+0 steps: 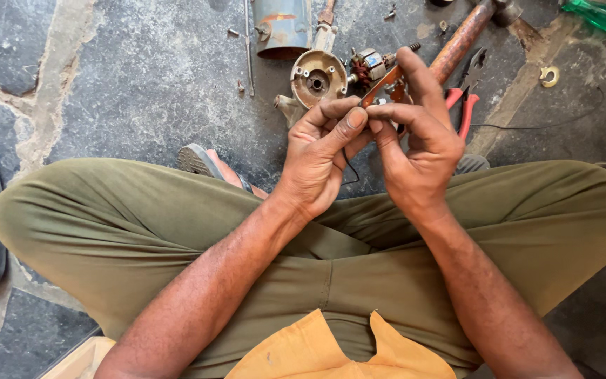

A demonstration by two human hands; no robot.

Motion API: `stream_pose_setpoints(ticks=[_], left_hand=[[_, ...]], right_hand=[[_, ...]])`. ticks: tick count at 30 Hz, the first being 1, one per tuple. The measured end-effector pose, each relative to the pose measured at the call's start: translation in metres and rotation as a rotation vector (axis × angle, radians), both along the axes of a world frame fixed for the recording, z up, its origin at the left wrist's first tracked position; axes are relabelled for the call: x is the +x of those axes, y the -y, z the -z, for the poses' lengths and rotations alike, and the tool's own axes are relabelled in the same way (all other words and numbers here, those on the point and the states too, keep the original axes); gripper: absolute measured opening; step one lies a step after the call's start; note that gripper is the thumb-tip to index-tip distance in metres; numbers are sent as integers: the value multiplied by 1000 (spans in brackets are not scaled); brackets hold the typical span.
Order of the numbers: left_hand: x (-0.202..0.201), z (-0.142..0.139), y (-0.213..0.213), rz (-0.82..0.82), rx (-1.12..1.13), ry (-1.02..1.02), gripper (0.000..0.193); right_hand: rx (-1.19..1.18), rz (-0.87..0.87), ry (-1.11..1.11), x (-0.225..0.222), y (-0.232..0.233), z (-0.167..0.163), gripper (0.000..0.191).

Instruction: The person sits on the floor and repairs a small electrical component, likely a commutator. They use pliers to strip and twist wires, then attach them to the copper segments of the component.

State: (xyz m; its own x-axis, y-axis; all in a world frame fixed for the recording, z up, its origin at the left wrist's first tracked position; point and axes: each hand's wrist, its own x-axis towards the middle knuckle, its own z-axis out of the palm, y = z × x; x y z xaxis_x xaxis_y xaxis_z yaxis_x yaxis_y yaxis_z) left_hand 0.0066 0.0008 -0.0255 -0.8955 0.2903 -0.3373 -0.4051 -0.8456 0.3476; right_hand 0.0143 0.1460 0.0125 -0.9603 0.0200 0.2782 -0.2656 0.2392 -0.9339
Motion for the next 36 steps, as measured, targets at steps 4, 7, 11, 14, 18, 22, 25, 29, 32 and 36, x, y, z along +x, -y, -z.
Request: stream_pose_setpoints(ticks=[4,7,11,14,18,22,25,29,32,36], left_hand=[[1,5,0,-13,-4,8,16],[0,8,1,-24,-9,0,16],[-2,9,1,-30,-6,-7,16],[-1,6,3,-17,12,-29,14],[-3,2,3,-14,11,10,13],[-4,0,3,-8,40,-10,12],[-3,1,3,-12,45,-15,12],[-3,2,3,-13,36,-8,12],[-3,4,4,-15,34,-21,13],[-1,5,5,-13,13,-44,13]], right_hand=[[-42,-2,35,-1,0,6,19],[-78,-7,25,-4,2,9,18],[22,-40,-75,-3,6,6,16],[117,14,-72,-2,6,-2,14],[-152,91,127,-5,9,-7,22],[256,70,-130,-3,5,-8,14],[225,39,-142,-3,4,-4,14],[193,21,-121,-3,2,-1,17],[154,14,-106,-3,2,0,18],[158,4,-49,-4,2,0,19]])
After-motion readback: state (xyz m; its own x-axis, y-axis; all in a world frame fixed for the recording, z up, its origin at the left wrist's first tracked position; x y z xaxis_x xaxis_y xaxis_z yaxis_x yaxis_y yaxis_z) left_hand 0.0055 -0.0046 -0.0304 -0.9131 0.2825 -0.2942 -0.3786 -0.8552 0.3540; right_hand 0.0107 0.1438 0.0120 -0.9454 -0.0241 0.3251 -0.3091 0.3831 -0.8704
